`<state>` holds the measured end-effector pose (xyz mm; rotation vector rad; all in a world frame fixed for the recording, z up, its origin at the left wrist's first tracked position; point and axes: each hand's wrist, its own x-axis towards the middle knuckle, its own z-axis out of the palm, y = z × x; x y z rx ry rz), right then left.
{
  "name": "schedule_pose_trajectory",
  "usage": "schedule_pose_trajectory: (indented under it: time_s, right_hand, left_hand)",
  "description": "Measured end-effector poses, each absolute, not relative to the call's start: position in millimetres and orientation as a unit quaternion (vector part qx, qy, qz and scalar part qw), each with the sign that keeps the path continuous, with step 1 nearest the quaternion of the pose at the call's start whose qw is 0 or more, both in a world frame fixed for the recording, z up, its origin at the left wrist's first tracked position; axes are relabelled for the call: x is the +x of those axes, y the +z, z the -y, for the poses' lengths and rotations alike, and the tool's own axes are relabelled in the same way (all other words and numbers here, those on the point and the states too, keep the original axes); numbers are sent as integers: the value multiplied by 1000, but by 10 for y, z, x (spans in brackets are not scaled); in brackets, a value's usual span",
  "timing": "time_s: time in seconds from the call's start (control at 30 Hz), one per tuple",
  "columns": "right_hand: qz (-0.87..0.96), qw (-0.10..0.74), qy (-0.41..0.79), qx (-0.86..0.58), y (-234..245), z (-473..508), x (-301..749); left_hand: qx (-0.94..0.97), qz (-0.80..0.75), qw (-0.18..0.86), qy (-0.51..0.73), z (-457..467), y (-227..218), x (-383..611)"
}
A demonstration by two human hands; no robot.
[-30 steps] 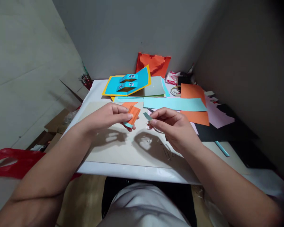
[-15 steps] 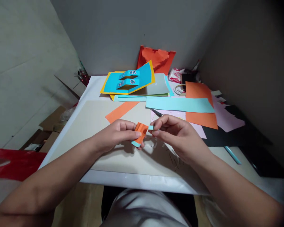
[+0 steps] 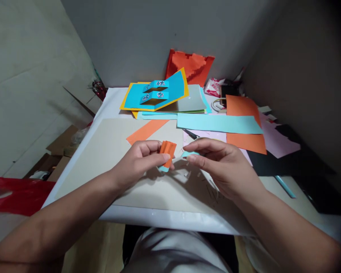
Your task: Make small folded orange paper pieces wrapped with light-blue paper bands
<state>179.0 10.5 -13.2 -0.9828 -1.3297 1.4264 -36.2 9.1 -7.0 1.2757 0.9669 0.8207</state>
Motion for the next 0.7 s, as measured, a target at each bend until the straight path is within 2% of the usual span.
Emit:
schedule_pose_trajectory:
  time_s: [0.27, 0.5, 0.7]
  right_hand:
    - [570, 448, 572, -384, -96, -64, 1789]
    - [633, 449, 478, -411, -49, -38, 1756]
    - [634, 453, 462, -424, -41, -40, 1737]
  left_hand:
    - [571, -444, 598, 346, -49, -43, -266]
    - [616, -460, 526, 363, -6, -80, -232]
    - [652, -479, 464, 361, 7, -73, -215]
